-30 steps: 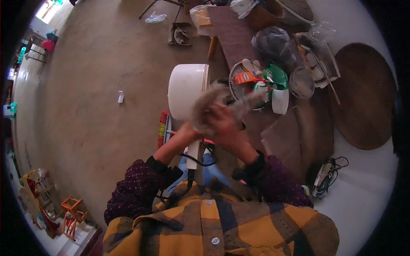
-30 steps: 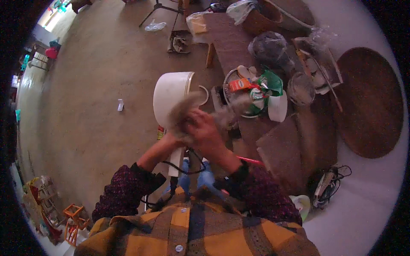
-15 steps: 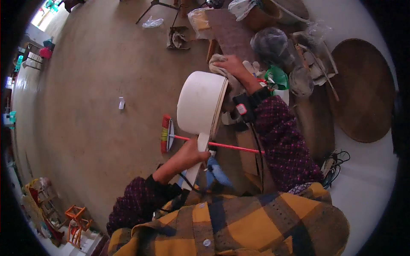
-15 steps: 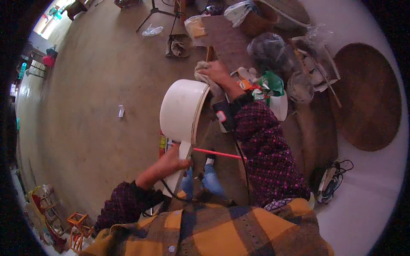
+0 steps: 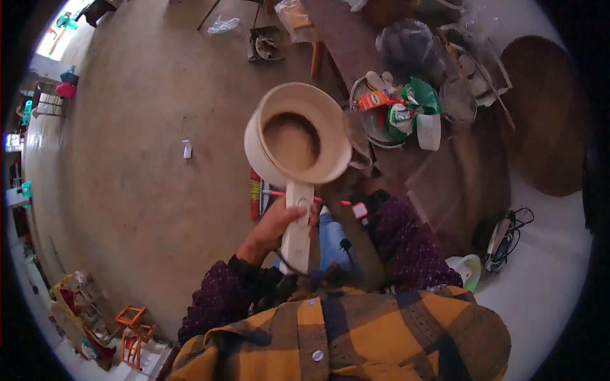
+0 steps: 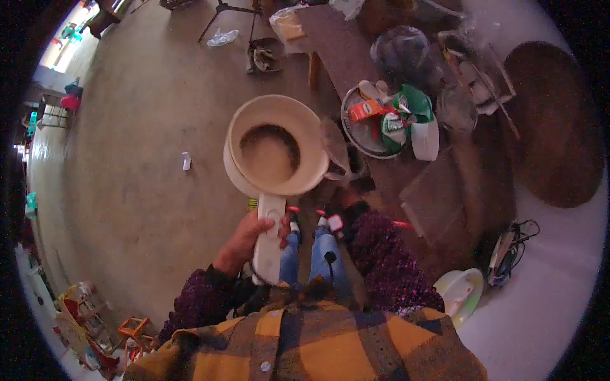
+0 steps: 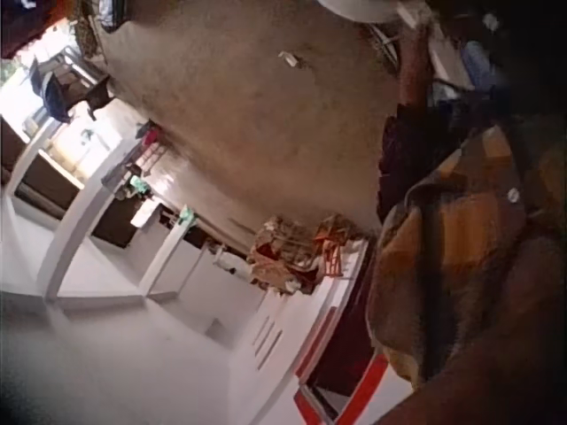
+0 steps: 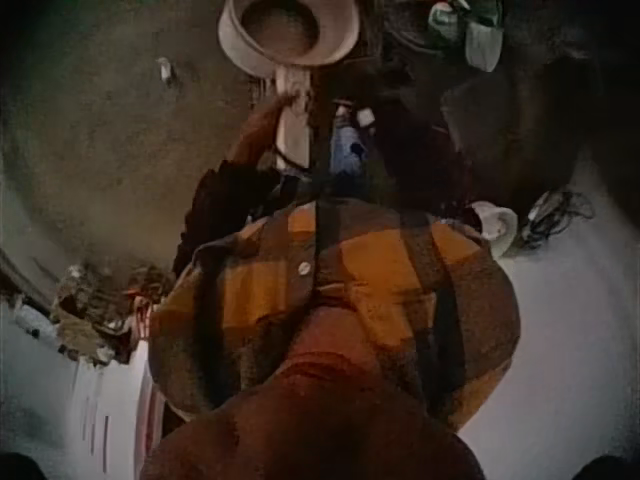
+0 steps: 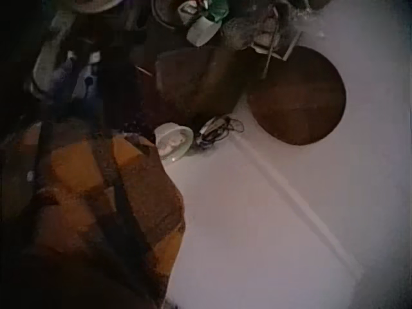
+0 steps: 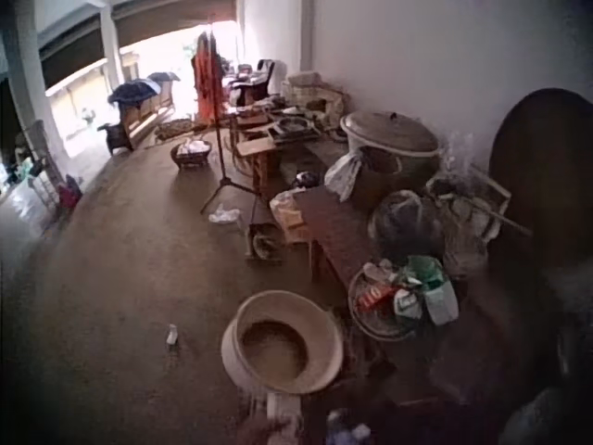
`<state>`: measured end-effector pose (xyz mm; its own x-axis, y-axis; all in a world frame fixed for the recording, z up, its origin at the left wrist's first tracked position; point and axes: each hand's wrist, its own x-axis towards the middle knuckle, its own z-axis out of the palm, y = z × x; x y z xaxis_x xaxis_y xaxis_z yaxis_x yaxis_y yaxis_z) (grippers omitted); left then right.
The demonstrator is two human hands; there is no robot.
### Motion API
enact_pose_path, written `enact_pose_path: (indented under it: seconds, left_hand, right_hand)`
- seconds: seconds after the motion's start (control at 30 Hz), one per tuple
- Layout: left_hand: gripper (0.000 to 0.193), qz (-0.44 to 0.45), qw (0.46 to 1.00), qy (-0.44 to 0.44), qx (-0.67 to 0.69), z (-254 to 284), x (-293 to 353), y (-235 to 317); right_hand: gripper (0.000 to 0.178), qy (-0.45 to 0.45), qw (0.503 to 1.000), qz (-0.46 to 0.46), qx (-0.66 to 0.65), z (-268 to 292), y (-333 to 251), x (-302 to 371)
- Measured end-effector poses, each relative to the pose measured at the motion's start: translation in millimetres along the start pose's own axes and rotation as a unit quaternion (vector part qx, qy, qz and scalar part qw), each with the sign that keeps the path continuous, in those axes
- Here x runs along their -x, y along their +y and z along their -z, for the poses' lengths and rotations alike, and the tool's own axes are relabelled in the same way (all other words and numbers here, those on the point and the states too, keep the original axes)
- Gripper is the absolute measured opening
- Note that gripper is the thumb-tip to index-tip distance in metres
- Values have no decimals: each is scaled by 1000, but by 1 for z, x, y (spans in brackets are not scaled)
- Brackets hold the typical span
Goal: The recorder wipes down a white plastic pot, its lid, and a steamer tray with a rag, then tidies objects on a wooden workbench.
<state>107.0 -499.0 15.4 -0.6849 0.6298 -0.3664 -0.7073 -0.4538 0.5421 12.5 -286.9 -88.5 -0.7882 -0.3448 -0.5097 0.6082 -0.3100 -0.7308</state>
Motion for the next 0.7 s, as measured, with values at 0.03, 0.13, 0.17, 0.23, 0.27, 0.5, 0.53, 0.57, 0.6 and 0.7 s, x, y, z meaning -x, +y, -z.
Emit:
enact_pose_path:
  seconds: [0.03, 0.13, 0.17, 0.23, 0.27, 0.5, 0.53, 0.57, 0.6, 0.7]
  left_hand:
    - [48, -3, 998, 36, 56, 1, -11, -1]
    - [44, -35, 971, 94, 218, 19, -30, -1]
    - [41, -37, 970, 78, 227, 21, -35, 1]
    - [34, -39, 968, 52, 241, 21, -43, 2]
    - [38, -38, 985, 76, 152, 21, -49, -1]
    - [37, 6, 986, 146, 85, 11, -92, -59]
    - [37, 9, 983, 155, 95, 9, -101, -66]
    - [36, 9, 980, 167, 103, 6, -109, -68]
    - [36, 9, 977, 180, 111, 4, -116, -70]
    - [35, 37, 976, 194, 90, 1, -132, -74]
  right_hand:
    - [30, 13, 1000, 12, 22, -8, 14, 12]
    - [30, -15, 992, 19, 122, -29, 47, 42]
    - [31, -25, 986, 17, 165, -25, 50, 53]
    - [31, -29, 968, 10, 248, -4, 42, 63]
    - [31, -10, 956, 8, 293, 11, 31, 64]
    - [46, 116, 886, 10, 449, 27, -25, 68]
    - [49, 87, 913, 7, 398, 29, -22, 72]
    - [51, 54, 938, 7, 343, 31, -19, 75]
    - [47, 39, 939, 34, 340, 40, -18, 80]
    - [53, 33, 865, 117, 486, 64, -55, 98]
